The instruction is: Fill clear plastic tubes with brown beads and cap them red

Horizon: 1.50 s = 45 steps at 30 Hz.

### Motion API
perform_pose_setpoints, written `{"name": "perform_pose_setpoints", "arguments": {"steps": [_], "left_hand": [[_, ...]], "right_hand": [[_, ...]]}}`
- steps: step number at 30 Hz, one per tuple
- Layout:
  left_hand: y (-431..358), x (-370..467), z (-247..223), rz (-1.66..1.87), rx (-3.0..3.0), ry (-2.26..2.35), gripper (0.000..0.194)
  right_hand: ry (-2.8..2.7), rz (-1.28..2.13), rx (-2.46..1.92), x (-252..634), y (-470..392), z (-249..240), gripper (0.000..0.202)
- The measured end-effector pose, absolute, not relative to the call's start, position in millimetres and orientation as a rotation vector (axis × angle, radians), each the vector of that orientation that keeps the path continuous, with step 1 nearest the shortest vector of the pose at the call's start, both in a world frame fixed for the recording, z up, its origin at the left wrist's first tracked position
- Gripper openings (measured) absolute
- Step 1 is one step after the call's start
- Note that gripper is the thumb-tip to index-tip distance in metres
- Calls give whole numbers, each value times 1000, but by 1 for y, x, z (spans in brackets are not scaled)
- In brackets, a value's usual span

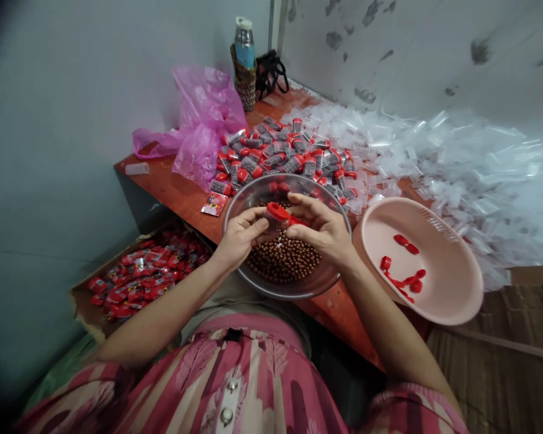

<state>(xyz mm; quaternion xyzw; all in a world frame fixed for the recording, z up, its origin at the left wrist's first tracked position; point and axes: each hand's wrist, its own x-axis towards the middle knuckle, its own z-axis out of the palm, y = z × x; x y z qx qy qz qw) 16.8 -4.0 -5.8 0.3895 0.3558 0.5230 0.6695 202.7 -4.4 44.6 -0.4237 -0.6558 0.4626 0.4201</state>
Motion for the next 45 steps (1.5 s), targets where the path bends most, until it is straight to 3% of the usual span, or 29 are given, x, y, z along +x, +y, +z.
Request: {"name": "perform_pose_setpoints", "arguments": {"steps": [2,5,10,21,26,35,42,45], "left_hand": [[-3,17,-6,1153,726,725,38],[-3,16,-8,1177,789,722,35],[-7,14,-7,1229,1232,893,19],[-9,13,-6,1233,1315,890,19],[-10,12,-8,1253,1349,924,16],[-12,12,-6,1332,1425,1013,18],[-5,16,-12,1235,1075,884,26],[-3,17,-11,1235,999,880,28]], "right_hand": [[-1393,1373,-993,207,-8,41,48],[-1225,1426,-1011,213,-9,36,39],[-1230,1380,-1044,208,3,30,49],[-1056,1804,-1016,180,1,21,50],[-978,1794,-1022,169,1,17,36],[-825,1747,-1008,150,3,13,31],[-794,2081,-959,162,9,15,53],[-778,2110,-933,170,7,17,52]]}}
